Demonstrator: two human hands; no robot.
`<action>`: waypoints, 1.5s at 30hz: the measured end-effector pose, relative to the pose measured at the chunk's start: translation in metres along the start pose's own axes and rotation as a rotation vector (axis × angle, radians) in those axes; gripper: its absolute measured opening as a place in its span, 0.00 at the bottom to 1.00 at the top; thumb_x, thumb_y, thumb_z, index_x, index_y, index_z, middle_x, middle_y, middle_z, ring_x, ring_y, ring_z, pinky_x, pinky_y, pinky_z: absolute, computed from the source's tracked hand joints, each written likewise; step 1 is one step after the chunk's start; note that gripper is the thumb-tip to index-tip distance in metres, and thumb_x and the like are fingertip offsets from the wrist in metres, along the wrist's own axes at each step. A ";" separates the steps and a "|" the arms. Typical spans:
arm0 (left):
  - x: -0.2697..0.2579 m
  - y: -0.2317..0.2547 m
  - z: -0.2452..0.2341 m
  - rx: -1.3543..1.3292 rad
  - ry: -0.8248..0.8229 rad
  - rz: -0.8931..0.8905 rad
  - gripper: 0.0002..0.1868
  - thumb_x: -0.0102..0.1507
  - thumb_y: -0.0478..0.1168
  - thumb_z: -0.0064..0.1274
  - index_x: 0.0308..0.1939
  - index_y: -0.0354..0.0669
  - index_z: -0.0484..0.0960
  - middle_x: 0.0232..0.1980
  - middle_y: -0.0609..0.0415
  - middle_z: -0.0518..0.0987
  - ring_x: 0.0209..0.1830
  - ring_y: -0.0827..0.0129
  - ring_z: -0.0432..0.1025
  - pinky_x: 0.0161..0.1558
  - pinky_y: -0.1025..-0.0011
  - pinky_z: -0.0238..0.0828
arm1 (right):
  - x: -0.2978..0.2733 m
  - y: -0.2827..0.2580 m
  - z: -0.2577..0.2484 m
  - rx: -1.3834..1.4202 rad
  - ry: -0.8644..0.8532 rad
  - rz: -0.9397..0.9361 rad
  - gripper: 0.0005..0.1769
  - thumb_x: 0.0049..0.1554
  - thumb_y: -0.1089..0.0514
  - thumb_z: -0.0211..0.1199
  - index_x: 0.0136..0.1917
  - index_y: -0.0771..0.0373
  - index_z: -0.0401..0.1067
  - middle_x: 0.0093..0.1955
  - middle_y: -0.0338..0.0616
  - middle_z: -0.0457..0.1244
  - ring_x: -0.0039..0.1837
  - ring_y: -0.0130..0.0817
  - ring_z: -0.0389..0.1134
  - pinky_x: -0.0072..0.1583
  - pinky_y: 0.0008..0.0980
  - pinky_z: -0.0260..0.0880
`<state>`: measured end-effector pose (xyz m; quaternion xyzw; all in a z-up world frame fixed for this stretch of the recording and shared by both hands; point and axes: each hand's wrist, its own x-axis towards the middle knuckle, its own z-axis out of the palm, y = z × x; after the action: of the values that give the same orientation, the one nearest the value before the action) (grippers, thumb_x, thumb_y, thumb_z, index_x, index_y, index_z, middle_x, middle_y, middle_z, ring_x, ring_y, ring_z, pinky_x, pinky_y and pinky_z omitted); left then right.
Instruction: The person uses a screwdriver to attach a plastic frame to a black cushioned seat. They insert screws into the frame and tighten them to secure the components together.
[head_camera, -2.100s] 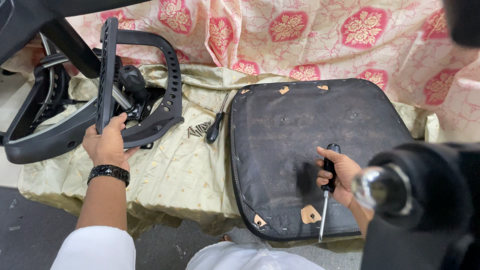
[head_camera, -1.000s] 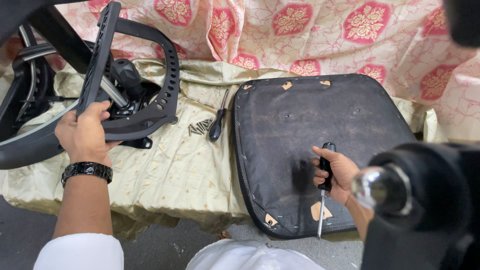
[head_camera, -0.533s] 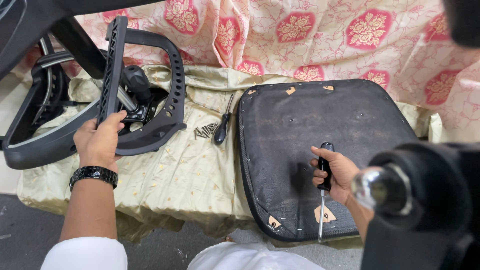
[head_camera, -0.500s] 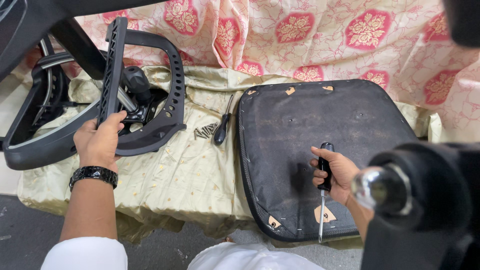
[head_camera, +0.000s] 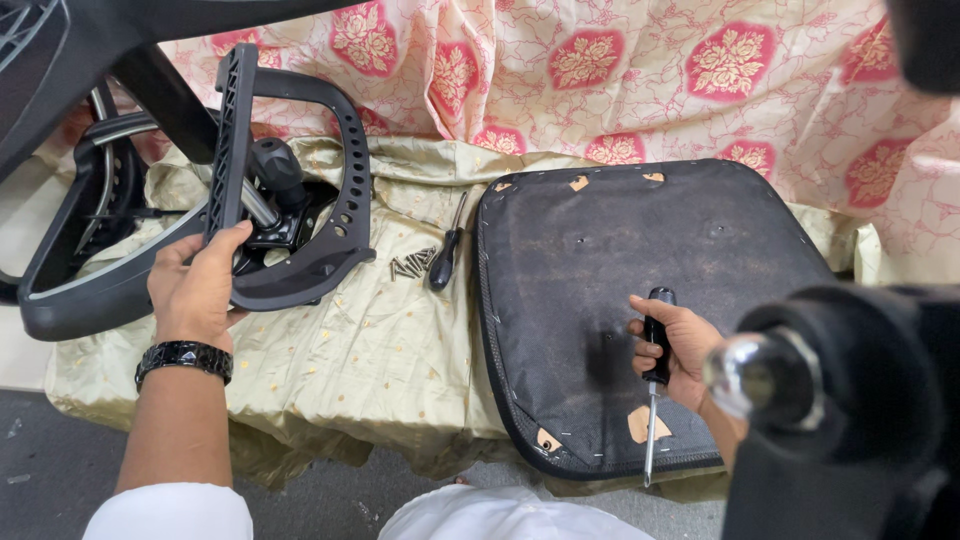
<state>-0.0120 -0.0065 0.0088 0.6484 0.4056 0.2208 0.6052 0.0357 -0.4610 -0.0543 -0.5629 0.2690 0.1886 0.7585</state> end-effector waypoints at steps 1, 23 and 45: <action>-0.002 0.001 -0.001 0.006 -0.011 0.000 0.37 0.54 0.50 0.67 0.63 0.42 0.71 0.56 0.49 0.78 0.54 0.63 0.76 0.50 0.53 0.75 | -0.001 0.000 0.000 -0.005 0.003 0.003 0.16 0.58 0.55 0.64 0.44 0.53 0.55 0.33 0.37 0.59 0.28 0.19 0.52 0.29 0.20 0.53; -0.054 -0.022 -0.038 -0.088 0.143 -0.041 0.47 0.56 0.53 0.65 0.73 0.47 0.58 0.70 0.45 0.67 0.69 0.58 0.65 0.56 0.48 0.73 | -0.023 0.004 0.008 -0.042 -0.091 -0.011 0.16 0.58 0.55 0.65 0.45 0.54 0.55 0.35 0.39 0.59 0.29 0.19 0.53 0.30 0.21 0.55; -0.136 -0.070 -0.040 -0.191 0.050 -0.074 0.45 0.56 0.55 0.62 0.71 0.44 0.60 0.66 0.45 0.69 0.59 0.55 0.70 0.53 0.52 0.74 | -0.043 0.024 -0.028 -0.090 -0.128 0.058 0.15 0.57 0.57 0.65 0.45 0.55 0.57 0.35 0.40 0.59 0.29 0.22 0.52 0.30 0.24 0.52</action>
<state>-0.1391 -0.0948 -0.0245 0.5666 0.4211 0.2521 0.6619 -0.0176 -0.4795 -0.0517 -0.5753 0.2271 0.2581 0.7422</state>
